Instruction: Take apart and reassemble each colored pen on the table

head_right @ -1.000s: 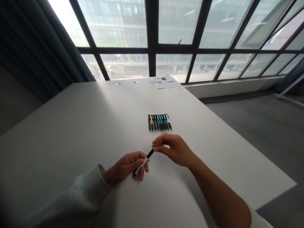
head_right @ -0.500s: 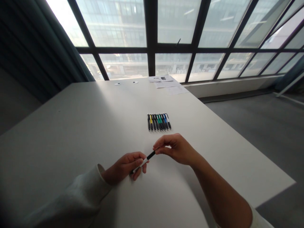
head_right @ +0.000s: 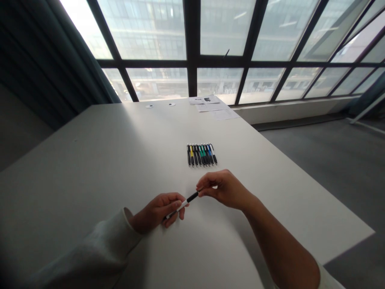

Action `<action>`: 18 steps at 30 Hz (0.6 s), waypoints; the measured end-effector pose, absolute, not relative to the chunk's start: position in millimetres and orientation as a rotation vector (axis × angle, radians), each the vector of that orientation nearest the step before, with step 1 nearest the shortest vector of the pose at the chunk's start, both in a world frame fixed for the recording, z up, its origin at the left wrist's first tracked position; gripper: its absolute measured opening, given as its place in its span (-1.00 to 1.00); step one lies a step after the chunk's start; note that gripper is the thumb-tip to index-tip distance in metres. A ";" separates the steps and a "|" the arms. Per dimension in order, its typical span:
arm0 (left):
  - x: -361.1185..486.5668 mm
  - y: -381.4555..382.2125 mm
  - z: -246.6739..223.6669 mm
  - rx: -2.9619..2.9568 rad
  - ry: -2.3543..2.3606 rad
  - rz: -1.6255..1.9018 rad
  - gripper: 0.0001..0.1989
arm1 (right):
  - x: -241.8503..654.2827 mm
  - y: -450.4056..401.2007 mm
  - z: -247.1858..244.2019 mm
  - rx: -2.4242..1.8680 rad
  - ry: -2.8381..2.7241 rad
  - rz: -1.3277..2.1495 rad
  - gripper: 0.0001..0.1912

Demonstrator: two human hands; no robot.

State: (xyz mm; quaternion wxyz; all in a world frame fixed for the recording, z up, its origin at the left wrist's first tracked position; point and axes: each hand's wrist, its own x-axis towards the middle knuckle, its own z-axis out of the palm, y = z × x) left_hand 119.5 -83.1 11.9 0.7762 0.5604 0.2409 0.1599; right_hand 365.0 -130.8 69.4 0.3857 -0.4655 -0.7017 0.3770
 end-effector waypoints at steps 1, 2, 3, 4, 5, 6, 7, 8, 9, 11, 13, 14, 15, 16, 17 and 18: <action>119.6 -83.3 12.6 1.216 0.523 0.349 -0.67 | 364.4 -130.7 69.4 -1.200 -1.811 0.935 -0.83; 119.7 -83.4 13.3 1.221 0.524 0.351 -0.67 | 363.5 -130.7 69.2 -1.217 -1.837 0.914 -0.82; 119.8 -83.6 13.9 1.226 0.526 0.350 -0.66 | 362.4 -130.6 68.6 -1.235 -1.858 0.906 -0.81; 119.9 -83.6 14.4 1.231 0.525 0.346 -0.66 | 361.2 -130.6 67.8 -1.254 -1.871 0.913 -0.79; 119.9 -83.6 14.8 1.235 0.525 0.343 -0.66 | 360.1 -130.6 66.9 -1.274 -1.876 0.935 -0.76; 119.9 -83.4 14.9 1.239 0.525 0.342 -0.65 | 359.3 -130.7 66.1 -1.290 -1.869 0.971 -0.73; 119.8 -83.3 14.9 1.242 0.526 0.345 -0.65 | 358.9 -130.8 65.5 -1.301 -1.849 1.014 -0.71; 119.7 -83.0 14.8 1.243 0.528 0.349 -0.65 | 359.0 -131.0 65.1 -1.308 -1.825 1.052 -0.71; 119.7 -82.8 14.6 1.243 0.532 0.355 -0.65 | 359.4 -131.0 65.1 -1.310 -1.805 1.076 -0.72; 119.5 -82.6 14.3 1.237 0.544 0.366 -0.66 | 360.9 -131.0 65.6 -1.289 -1.796 1.085 -0.76; 119.4 -82.8 14.5 1.229 0.552 0.375 -0.66 | 362.0 -130.4 65.6 -1.273 -1.813 1.068 -0.77; 119.4 -83.0 14.7 1.227 0.554 0.378 -0.66 | 362.1 -130.0 65.3 -1.284 -1.825 1.059 -0.77; 119.4 -83.2 15.1 1.228 0.555 0.383 -0.66 | 362.0 -129.4 64.7 -1.312 -1.836 1.054 -0.74; 119.4 -83.3 15.4 1.230 0.556 0.388 -0.65 | 361.7 -128.8 63.9 -1.357 -1.847 1.051 -0.67; 119.4 -83.5 15.6 1.232 0.557 0.394 -0.65 | 361.4 -128.3 63.2 -1.408 -1.857 1.047 -0.58; 119.3 -83.5 15.6 1.235 0.558 0.397 -0.65 | 361.2 -127.9 62.8 -1.449 -1.865 1.042 -0.50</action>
